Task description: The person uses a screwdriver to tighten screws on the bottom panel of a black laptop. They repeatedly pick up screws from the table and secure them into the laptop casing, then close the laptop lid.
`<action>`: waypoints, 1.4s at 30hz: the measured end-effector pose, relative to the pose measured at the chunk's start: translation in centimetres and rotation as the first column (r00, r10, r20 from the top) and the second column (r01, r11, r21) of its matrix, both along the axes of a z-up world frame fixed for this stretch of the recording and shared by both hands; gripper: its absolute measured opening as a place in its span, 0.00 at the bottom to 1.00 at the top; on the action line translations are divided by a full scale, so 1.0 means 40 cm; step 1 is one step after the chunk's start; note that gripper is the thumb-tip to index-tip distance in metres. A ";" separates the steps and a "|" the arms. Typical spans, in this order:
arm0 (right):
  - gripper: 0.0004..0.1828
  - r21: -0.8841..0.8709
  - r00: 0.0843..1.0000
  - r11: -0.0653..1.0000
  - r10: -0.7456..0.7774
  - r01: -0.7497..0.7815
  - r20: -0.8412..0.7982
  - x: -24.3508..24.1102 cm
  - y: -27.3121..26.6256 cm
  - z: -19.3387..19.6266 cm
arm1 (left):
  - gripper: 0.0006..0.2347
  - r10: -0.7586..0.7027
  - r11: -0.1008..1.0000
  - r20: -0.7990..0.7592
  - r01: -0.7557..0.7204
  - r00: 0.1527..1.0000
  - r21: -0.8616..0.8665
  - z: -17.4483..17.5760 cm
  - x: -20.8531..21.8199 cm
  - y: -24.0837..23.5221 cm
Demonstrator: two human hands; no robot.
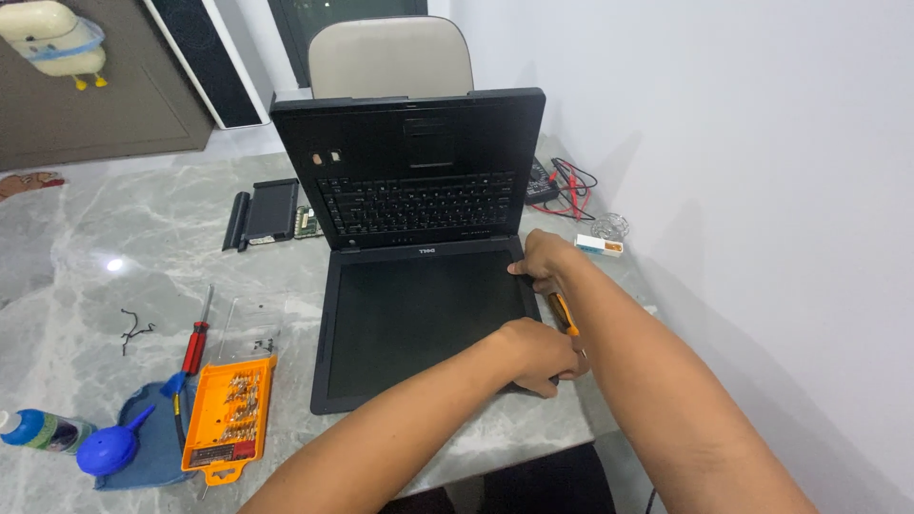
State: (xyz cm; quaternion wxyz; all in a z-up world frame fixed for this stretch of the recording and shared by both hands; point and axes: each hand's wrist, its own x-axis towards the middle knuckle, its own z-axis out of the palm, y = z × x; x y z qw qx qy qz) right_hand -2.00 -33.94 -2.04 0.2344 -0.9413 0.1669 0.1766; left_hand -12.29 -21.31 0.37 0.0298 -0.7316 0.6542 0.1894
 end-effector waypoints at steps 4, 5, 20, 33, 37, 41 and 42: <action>0.25 0.034 1.000 0.999 -0.024 0.024 -0.021 -0.072 0.047 0.052 | 0.09 0.043 0.999 0.013 -0.043 0.999 -0.005 0.014 -0.023 0.013; 0.24 0.045 0.999 0.999 -0.023 0.025 -0.030 -0.057 0.036 0.035 | 0.09 0.046 0.999 0.035 -0.045 0.998 -0.017 0.009 -0.022 0.014; 0.21 0.099 0.997 0.993 -0.070 0.067 0.033 -0.058 0.024 0.024 | 0.12 0.215 0.915 0.276 -0.094 0.937 -0.391 -0.113 -0.088 0.075; 0.26 -0.137 0.984 0.989 -0.073 0.051 -0.161 -0.081 0.077 0.042 | 0.04 0.314 0.611 0.417 0.155 0.853 -0.776 -0.172 -0.100 0.102; 0.31 -0.161 0.982 0.987 -0.043 0.013 -0.185 -0.041 0.023 -0.027 | 0.04 0.303 0.610 0.399 0.146 0.866 -0.779 -0.175 -0.095 0.099; 0.33 0.028 0.997 0.997 -0.076 0.077 -0.017 -0.056 0.011 -0.030 | 0.04 0.312 0.591 0.318 0.079 0.895 -0.803 -0.212 -0.100 0.097; 0.34 -0.024 0.998 0.999 -0.048 0.047 -0.040 -0.059 0.013 -0.011 | 0.04 0.320 0.584 0.322 0.082 0.891 -0.808 -0.214 -0.099 0.095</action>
